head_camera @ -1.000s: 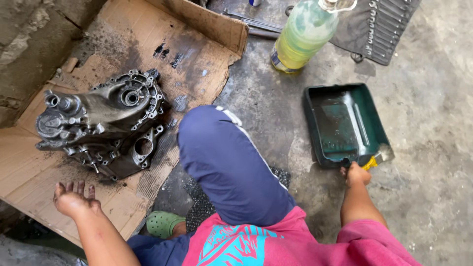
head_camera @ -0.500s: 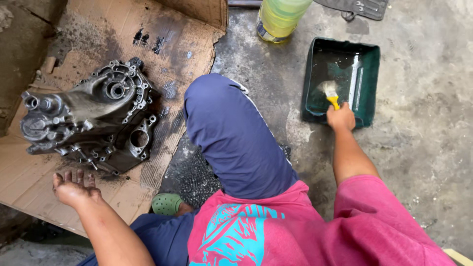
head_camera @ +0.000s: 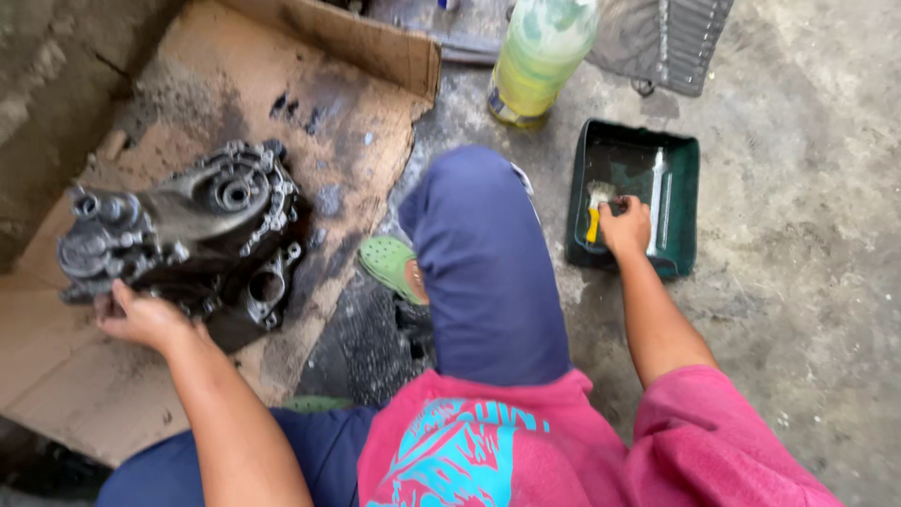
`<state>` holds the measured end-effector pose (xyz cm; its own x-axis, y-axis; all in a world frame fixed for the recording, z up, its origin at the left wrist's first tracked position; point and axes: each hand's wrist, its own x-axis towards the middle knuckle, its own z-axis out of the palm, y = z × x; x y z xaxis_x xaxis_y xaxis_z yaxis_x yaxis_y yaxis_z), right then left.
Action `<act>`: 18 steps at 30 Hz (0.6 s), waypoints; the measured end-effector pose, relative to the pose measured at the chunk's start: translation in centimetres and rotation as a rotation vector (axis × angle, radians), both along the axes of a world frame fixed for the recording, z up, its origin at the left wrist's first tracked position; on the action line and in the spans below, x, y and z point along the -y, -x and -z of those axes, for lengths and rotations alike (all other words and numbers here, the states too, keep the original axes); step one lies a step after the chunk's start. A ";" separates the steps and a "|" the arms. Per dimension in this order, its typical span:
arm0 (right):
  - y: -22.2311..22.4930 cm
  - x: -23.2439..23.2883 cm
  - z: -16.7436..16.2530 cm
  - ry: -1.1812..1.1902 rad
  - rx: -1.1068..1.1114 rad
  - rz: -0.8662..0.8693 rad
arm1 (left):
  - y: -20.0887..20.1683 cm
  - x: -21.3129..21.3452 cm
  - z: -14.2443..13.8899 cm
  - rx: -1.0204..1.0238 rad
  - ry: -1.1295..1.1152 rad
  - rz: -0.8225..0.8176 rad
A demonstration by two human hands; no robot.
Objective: The person scrubs a metal engine casing with a brush and liquid cleaner, then uses a wrench to tighten bolts on the casing. The person works on the part placed on a cardboard sheet on the floor.
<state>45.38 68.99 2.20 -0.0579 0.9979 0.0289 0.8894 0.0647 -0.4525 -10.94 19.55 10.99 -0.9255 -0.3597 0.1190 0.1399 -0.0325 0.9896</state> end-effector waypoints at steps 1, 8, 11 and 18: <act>0.9 -1.3 -0.1 -0.001 -0.052 0.000 | -0.1 -0.3 0.2 -0.106 0.125 -0.025; 10.6 -9.1 1.4 -0.101 -0.437 -0.075 | -5.4 -2.8 -1.3 -0.449 0.826 0.049; 13.8 -15.2 -0.7 -0.199 -0.853 -0.106 | -6.8 -4.6 -3.5 -0.412 0.914 0.094; 18.3 -27.7 -8.0 0.247 -1.265 0.042 | -5.1 -6.0 -5.8 -0.430 0.942 0.169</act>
<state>27.03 96.69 10.17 -0.0946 0.9849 -0.1447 -0.1645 -0.1588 -0.9735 -5.84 25.54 16.78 -0.7684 0.1786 0.6145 0.5508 0.6734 0.4931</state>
